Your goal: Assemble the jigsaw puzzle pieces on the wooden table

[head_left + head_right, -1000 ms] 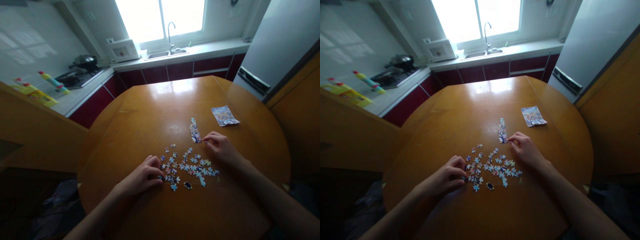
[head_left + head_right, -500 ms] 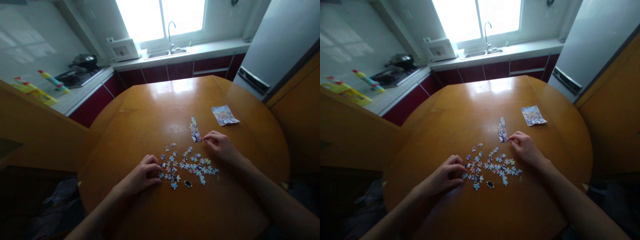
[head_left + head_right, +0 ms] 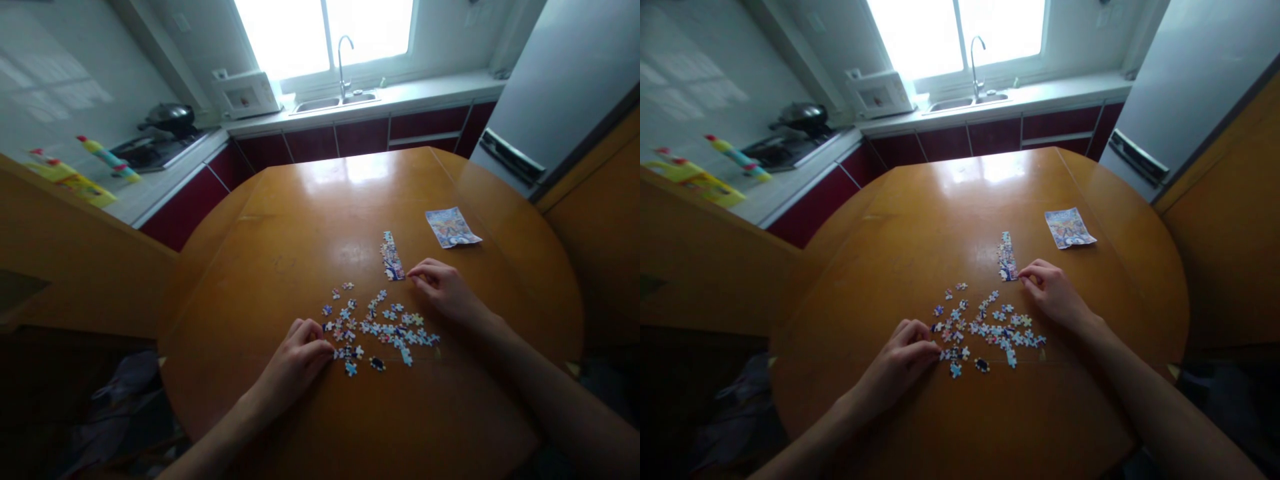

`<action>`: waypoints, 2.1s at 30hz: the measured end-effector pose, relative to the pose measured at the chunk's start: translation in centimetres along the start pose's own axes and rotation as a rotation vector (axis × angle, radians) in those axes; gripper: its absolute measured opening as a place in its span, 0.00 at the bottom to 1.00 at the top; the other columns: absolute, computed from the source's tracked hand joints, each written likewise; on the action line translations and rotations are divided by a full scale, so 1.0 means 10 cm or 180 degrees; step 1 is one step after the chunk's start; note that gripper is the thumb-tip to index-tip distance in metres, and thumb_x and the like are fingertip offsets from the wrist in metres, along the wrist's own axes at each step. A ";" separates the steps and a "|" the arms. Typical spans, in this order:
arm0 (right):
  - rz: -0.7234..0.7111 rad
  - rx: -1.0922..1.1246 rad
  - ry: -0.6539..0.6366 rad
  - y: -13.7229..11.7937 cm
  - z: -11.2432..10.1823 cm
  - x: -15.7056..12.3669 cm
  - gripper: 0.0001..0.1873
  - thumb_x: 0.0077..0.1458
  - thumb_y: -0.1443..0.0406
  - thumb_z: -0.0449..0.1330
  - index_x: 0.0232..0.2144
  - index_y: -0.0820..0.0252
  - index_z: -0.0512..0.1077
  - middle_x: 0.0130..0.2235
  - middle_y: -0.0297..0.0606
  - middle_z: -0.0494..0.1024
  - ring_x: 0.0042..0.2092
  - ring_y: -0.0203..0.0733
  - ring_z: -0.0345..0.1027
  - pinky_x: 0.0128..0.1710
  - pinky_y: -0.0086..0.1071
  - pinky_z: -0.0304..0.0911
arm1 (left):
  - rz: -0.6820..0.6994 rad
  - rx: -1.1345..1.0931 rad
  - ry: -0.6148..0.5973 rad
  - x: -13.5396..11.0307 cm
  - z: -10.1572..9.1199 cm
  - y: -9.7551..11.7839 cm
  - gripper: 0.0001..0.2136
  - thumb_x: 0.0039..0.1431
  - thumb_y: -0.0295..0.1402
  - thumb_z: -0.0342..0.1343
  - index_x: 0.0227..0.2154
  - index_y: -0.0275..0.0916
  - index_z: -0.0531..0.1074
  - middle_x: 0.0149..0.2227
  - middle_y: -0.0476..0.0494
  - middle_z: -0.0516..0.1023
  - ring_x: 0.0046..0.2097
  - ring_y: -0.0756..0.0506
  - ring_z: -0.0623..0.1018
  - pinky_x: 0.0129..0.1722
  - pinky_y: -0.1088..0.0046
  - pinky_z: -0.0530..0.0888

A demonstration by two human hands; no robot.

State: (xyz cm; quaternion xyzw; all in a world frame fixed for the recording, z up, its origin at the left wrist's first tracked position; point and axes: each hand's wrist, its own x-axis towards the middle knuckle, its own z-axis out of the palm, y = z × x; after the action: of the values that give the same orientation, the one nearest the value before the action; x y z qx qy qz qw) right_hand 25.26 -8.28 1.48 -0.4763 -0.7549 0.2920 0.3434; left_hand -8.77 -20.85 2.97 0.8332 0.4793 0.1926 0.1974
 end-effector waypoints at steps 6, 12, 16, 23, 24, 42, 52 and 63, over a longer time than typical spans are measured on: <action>-0.0014 0.0001 -0.0010 0.03 0.01 0.00 0.09 0.59 0.64 0.58 0.35 0.58 0.78 0.37 0.41 0.77 0.34 0.42 0.69 0.33 0.36 0.63 | 0.0000 -0.0036 -0.0010 -0.05 0.05 -0.01 0.04 0.63 0.31 0.58 0.33 0.40 0.75 0.40 0.42 0.69 0.43 0.45 0.67 0.41 0.69 0.72; -0.0016 -0.0003 -0.0003 0.04 0.02 0.00 0.09 0.59 0.64 0.58 0.35 0.58 0.78 0.36 0.40 0.77 0.33 0.41 0.67 0.32 0.35 0.62 | 0.0381 0.0233 -0.0049 -0.02 0.04 -0.06 0.14 0.65 0.26 0.55 0.46 0.52 0.77 0.44 0.44 0.69 0.44 0.46 0.67 0.41 0.71 0.72; 0.0006 -0.0029 -0.0012 0.02 0.02 0.00 0.09 0.59 0.65 0.58 0.35 0.59 0.78 0.36 0.40 0.77 0.33 0.41 0.68 0.33 0.35 0.63 | 0.0382 0.0388 -0.0016 -0.02 0.02 -0.07 0.12 0.64 0.27 0.56 0.44 0.51 0.78 0.45 0.43 0.69 0.45 0.45 0.67 0.43 0.69 0.73; -0.0035 -0.0053 -0.0013 0.02 0.01 0.00 0.09 0.59 0.64 0.57 0.35 0.58 0.78 0.36 0.41 0.77 0.33 0.41 0.67 0.33 0.35 0.64 | 0.0255 0.0407 0.0161 0.00 0.03 -0.06 0.02 0.60 0.33 0.62 0.36 0.43 0.77 0.43 0.42 0.69 0.46 0.43 0.66 0.43 0.67 0.74; -0.0040 -0.0051 -0.0015 0.02 0.02 0.00 0.09 0.59 0.64 0.57 0.35 0.58 0.78 0.36 0.41 0.77 0.33 0.41 0.68 0.33 0.36 0.64 | 0.0250 0.0375 0.0184 0.01 0.04 -0.05 0.03 0.59 0.34 0.63 0.34 0.42 0.77 0.43 0.42 0.69 0.46 0.43 0.66 0.43 0.66 0.74; -0.0017 -0.0045 -0.0010 0.02 0.01 0.00 0.09 0.59 0.64 0.58 0.34 0.58 0.78 0.36 0.40 0.77 0.33 0.41 0.68 0.34 0.35 0.64 | -0.0338 0.0356 0.0409 0.19 -0.08 -0.29 0.05 0.63 0.34 0.58 0.39 0.43 0.78 0.42 0.42 0.70 0.46 0.43 0.67 0.45 0.64 0.72; -0.0010 -0.0043 0.0006 0.05 0.00 0.00 0.09 0.59 0.64 0.58 0.34 0.57 0.78 0.36 0.40 0.77 0.33 0.41 0.68 0.33 0.35 0.63 | 0.0128 0.0316 0.0253 0.26 0.00 -0.17 0.05 0.63 0.33 0.59 0.36 0.47 0.81 0.42 0.42 0.71 0.44 0.44 0.67 0.41 0.68 0.74; -0.0032 -0.0001 0.0008 0.05 0.00 0.01 0.09 0.59 0.63 0.57 0.34 0.58 0.78 0.36 0.41 0.77 0.33 0.42 0.68 0.33 0.36 0.64 | -0.0039 0.0258 0.0233 0.22 -0.02 -0.12 0.05 0.61 0.34 0.61 0.30 0.41 0.78 0.43 0.41 0.71 0.46 0.43 0.67 0.44 0.64 0.73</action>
State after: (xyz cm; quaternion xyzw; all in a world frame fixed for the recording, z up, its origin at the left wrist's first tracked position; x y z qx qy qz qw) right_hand 25.45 -8.04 1.14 -0.4730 -0.7569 0.2895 0.3457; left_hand -8.71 -18.40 2.83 0.8300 0.4987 0.2022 0.1470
